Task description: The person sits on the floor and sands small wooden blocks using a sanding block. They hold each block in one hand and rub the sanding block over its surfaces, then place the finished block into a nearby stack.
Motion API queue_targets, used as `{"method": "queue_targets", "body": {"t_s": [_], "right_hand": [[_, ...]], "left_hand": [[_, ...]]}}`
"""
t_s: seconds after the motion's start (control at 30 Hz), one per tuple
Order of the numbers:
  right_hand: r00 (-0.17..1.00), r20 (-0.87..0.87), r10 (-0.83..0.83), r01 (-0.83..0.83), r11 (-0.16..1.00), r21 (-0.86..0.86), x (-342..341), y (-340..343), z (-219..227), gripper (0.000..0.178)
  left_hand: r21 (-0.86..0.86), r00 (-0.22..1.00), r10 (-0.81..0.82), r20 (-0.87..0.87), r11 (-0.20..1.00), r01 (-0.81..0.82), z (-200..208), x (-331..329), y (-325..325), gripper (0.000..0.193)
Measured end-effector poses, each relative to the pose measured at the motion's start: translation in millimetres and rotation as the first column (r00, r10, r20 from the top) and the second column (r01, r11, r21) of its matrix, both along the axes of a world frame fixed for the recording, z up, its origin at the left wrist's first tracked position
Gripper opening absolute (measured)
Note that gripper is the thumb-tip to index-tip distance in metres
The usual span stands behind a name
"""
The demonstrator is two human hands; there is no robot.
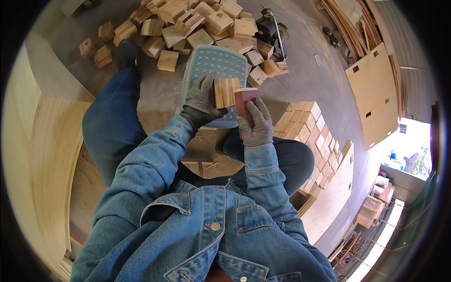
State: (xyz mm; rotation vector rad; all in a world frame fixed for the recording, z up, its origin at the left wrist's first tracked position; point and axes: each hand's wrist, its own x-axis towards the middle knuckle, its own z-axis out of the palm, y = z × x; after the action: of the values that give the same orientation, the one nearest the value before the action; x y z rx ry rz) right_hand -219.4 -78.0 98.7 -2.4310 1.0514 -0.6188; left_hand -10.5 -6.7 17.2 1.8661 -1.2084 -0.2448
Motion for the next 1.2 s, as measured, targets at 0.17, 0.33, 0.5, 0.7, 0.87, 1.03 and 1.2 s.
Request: {"method": "queue_targets", "body": {"t_s": [0.17, 0.33, 0.5, 0.7, 0.87, 1.03, 1.2], "right_hand": [[1.0, 0.015, -0.022, 0.021, 0.999, 0.038, -1, 0, 3, 0.057], [0.999, 0.005, -0.037, 0.037, 0.996, 0.079, 2, 3, 7, 0.054], [0.999, -0.003, -0.044, 0.044, 0.996, 0.08, 0, 1, 6, 0.054], [0.999, 0.019, -0.044, 0.043, 0.996, 0.074, 0, 0, 4, 0.057], [0.998, 0.051, -0.045, 0.04, 0.996, 0.084, -2, -1, -2, 0.057], [0.998, 0.023, -0.05, 0.048, 0.994, 0.098, -3, -1, -4, 0.058], [0.999, 0.007, -0.051, 0.049, 0.992, 0.113, -2, -2, -3, 0.058]], "left_hand": [[-0.191, 0.993, -0.085, 0.087, 0.976, 0.1, 24, -2, 0, 0.101], [-0.097, 0.987, -0.12, 0.111, 0.987, 0.131, 20, -3, 1, 0.079], [-0.108, 0.986, -0.133, 0.099, 0.984, 0.144, 22, -4, 0, 0.076], [-0.163, 0.991, -0.13, 0.017, 0.978, 0.131, 20, 0, -2, 0.059], [-0.166, 0.988, -0.147, -0.035, 0.976, 0.14, 19, -2, -1, 0.048], [-0.192, 0.98, -0.156, 0.127, 0.965, 0.178, 32, -2, 1, 0.037], [-0.111, 0.957, -0.158, 0.243, 0.976, 0.189, 44, -3, 2, 0.022]]}}
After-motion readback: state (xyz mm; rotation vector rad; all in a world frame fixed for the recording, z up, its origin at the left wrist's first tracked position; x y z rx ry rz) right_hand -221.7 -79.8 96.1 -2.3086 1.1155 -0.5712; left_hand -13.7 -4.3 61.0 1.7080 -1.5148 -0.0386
